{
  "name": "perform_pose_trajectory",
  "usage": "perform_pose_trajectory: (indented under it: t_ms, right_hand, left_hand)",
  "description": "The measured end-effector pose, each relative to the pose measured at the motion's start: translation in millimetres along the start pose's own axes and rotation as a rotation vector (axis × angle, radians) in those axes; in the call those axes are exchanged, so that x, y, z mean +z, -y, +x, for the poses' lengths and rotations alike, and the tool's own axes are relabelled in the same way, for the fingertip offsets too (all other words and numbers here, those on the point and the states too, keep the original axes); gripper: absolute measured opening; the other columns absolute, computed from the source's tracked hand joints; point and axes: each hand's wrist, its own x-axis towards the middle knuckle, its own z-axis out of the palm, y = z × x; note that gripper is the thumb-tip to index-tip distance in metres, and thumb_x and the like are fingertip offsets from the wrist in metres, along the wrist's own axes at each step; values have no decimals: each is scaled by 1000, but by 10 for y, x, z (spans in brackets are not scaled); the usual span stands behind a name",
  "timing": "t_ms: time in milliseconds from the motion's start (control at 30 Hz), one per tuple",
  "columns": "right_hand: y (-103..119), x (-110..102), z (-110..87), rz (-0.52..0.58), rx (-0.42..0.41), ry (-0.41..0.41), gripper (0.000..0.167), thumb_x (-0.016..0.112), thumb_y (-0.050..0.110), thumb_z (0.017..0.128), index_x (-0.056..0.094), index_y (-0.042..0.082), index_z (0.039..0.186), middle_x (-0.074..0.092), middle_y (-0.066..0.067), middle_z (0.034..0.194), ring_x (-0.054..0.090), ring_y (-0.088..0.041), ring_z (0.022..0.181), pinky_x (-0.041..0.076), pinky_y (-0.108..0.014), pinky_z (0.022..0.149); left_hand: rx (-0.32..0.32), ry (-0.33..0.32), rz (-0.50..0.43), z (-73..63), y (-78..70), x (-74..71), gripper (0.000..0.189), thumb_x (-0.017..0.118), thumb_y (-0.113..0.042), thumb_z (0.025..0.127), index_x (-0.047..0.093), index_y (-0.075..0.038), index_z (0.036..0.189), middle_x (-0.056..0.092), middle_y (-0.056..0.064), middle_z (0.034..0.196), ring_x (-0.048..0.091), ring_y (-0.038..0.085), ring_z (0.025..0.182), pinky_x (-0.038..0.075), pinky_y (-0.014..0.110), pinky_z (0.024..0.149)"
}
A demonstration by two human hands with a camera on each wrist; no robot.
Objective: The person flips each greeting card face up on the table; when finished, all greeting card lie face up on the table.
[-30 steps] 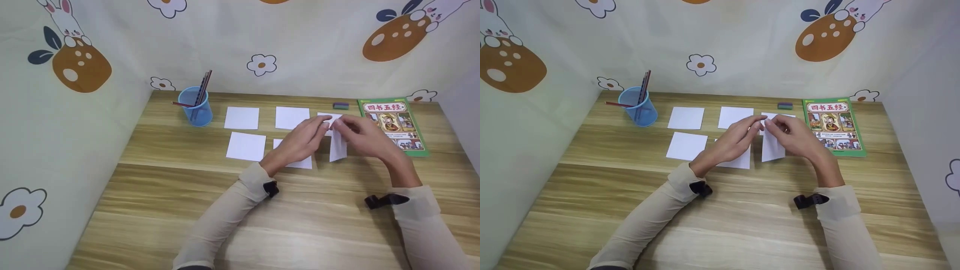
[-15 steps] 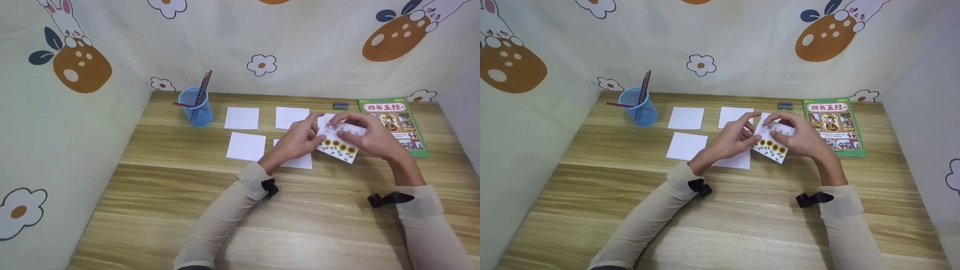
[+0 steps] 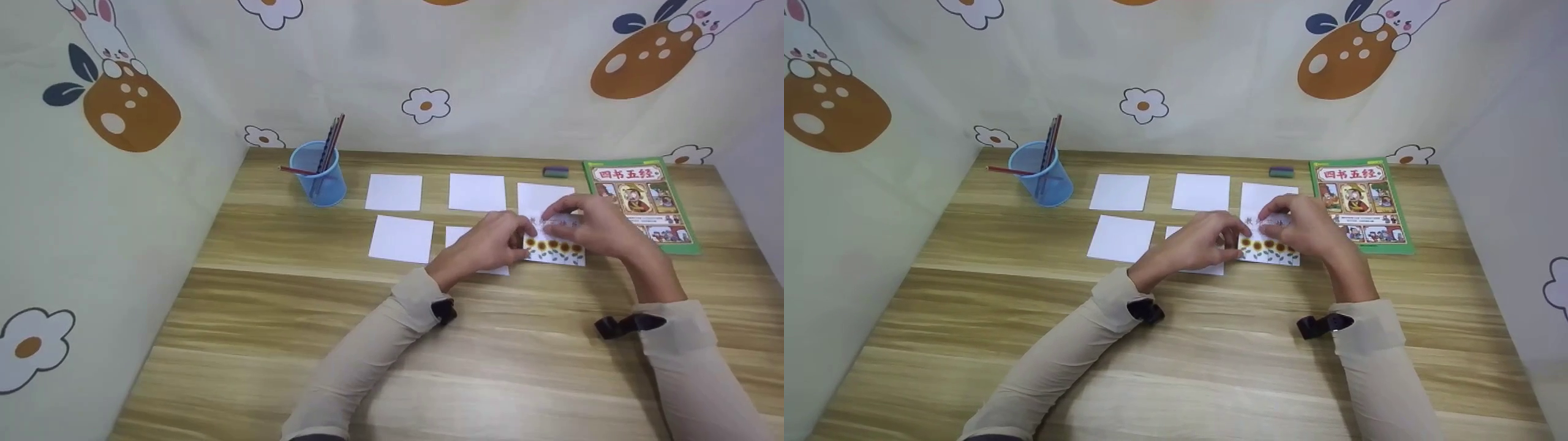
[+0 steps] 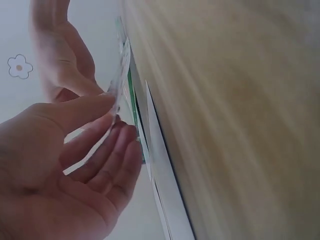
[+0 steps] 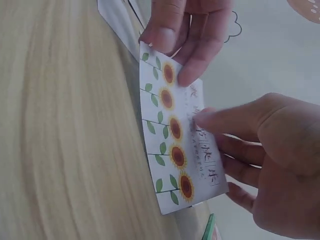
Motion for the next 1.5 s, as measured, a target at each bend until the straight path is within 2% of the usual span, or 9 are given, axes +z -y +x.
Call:
perform_pose_trajectory:
  t_ms: [67, 167, 333, 500, 633, 833, 1067, 1267, 1500]
  right_hand:
    - [2, 25, 9, -13, -7, 43, 30, 90, 20, 90, 77, 8, 114, 79, -16, 116, 70, -35, 114, 48, -53, 107]
    - [19, 59, 24, -27, 6, 97, 43, 95, 26, 85, 73, 9, 118, 75, -18, 123, 66, -36, 118, 47, -57, 107]
    - [15, 88, 31, -47, 14, 141, 45, 96, 21, 82, 71, 7, 118, 73, -18, 122, 64, -34, 115, 48, -52, 102]
    - [6, 81, 21, -81, 10, 168, 48, 96, 26, 82, 73, 5, 119, 72, -16, 116, 62, -30, 108, 50, -45, 95]
    - [13, 75, 19, -101, 25, 200, 52, 95, 33, 83, 72, 8, 123, 71, -13, 117, 62, -28, 108, 49, -43, 95]
    - [40, 66, 14, -99, 36, 212, 63, 95, 38, 83, 69, 7, 130, 69, -15, 123, 61, -30, 111, 47, -45, 98]
    - [27, 56, 2, -98, 43, 209, 63, 95, 39, 83, 70, 8, 132, 68, -15, 122, 61, -30, 109, 48, -44, 95]
    - [54, 51, 0, -103, 40, 226, 61, 92, 39, 87, 69, 9, 135, 68, -15, 125, 61, -30, 112, 50, -47, 99]
    - [289, 206, 105, -49, -63, 177, 42, 86, 30, 95, 73, 8, 128, 70, -14, 122, 67, -33, 115, 55, -57, 104]
  left_hand:
    - [9, 17, 62, -12, -1, 7, 33, 81, -16, 98, 77, -10, 130, 73, 2, 109, 64, 10, 98, 51, 16, 80]
    - [37, 26, 146, -28, -1, 12, 31, 83, -19, 96, 80, -12, 126, 73, 2, 110, 60, 11, 100, 52, 21, 83]
    - [83, 54, 246, -58, -15, 23, 33, 83, -26, 95, 81, -14, 125, 75, 1, 115, 59, 14, 108, 51, 27, 98]
    - [77, 89, 301, -99, -48, 29, 36, 81, -33, 97, 80, -16, 128, 71, 2, 126, 57, 18, 116, 52, 30, 99]
    - [56, 117, 316, -131, -69, 25, 38, 81, -34, 97, 79, -17, 131, 68, 1, 133, 56, 18, 122, 53, 30, 101]
    - [49, 161, 338, -162, -86, 18, 40, 79, -33, 99, 76, -16, 135, 62, 1, 151, 53, 19, 145, 49, 32, 118]
    - [60, 198, 351, -148, -73, -14, 42, 76, -35, 101, 71, -18, 139, 60, 0, 156, 54, 19, 147, 47, 32, 122]
    - [87, 144, 327, -219, 45, -210, 47, 77, -31, 100, 68, -16, 144, 63, 3, 154, 54, 24, 147, 42, 34, 126]
    - [14, 80, 253, -438, 354, -464, 47, 79, -30, 101, 69, -13, 144, 68, 4, 148, 56, 25, 141, 44, 38, 123]
